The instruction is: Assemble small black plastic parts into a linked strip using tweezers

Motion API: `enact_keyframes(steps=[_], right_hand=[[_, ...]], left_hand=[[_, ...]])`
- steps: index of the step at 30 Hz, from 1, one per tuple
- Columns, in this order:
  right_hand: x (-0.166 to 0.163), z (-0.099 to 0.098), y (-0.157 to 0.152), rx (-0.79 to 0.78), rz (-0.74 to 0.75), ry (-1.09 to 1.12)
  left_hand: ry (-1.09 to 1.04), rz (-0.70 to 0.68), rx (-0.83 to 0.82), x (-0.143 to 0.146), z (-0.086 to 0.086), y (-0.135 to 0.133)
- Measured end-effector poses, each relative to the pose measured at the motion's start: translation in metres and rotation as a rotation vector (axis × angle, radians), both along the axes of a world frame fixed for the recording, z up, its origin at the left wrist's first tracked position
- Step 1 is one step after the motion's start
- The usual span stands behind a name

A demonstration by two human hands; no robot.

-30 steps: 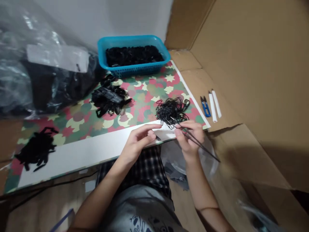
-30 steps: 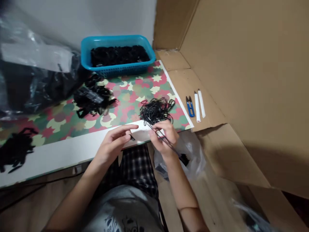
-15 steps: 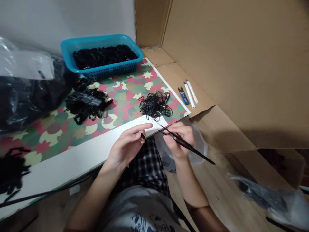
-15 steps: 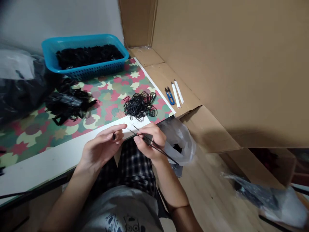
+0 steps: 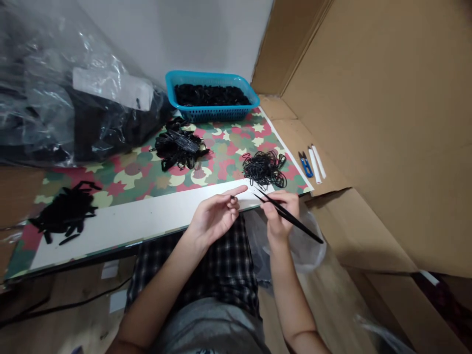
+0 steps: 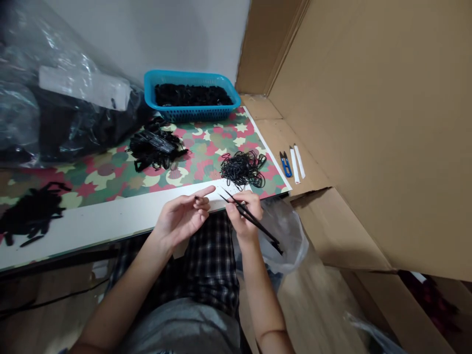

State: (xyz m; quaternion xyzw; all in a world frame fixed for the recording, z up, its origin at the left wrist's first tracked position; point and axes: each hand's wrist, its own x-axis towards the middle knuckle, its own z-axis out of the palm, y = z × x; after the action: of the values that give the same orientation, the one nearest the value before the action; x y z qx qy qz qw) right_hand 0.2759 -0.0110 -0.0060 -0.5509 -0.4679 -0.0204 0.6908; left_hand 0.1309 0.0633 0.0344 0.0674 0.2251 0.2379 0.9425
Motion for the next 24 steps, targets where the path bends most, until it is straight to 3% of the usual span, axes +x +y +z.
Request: enact_keyframes(steps=[17,21,24], right_hand=[[-0.012,-0.031,0.014,0.101,-0.175,0.027],[-0.023,-0.027,0.012,0.118,-0.173,0.02],[-0.036,-0.016,0.007,0.116,-0.16,0.091]], left_hand=[[-0.229,-0.101,-0.435,0.004,-0.002,0.006],[-0.178,-0.089,-0.317,0.005,-0.004,0.004],[-0.023,0.073,0.078,0.001,-0.005,-0.002]])
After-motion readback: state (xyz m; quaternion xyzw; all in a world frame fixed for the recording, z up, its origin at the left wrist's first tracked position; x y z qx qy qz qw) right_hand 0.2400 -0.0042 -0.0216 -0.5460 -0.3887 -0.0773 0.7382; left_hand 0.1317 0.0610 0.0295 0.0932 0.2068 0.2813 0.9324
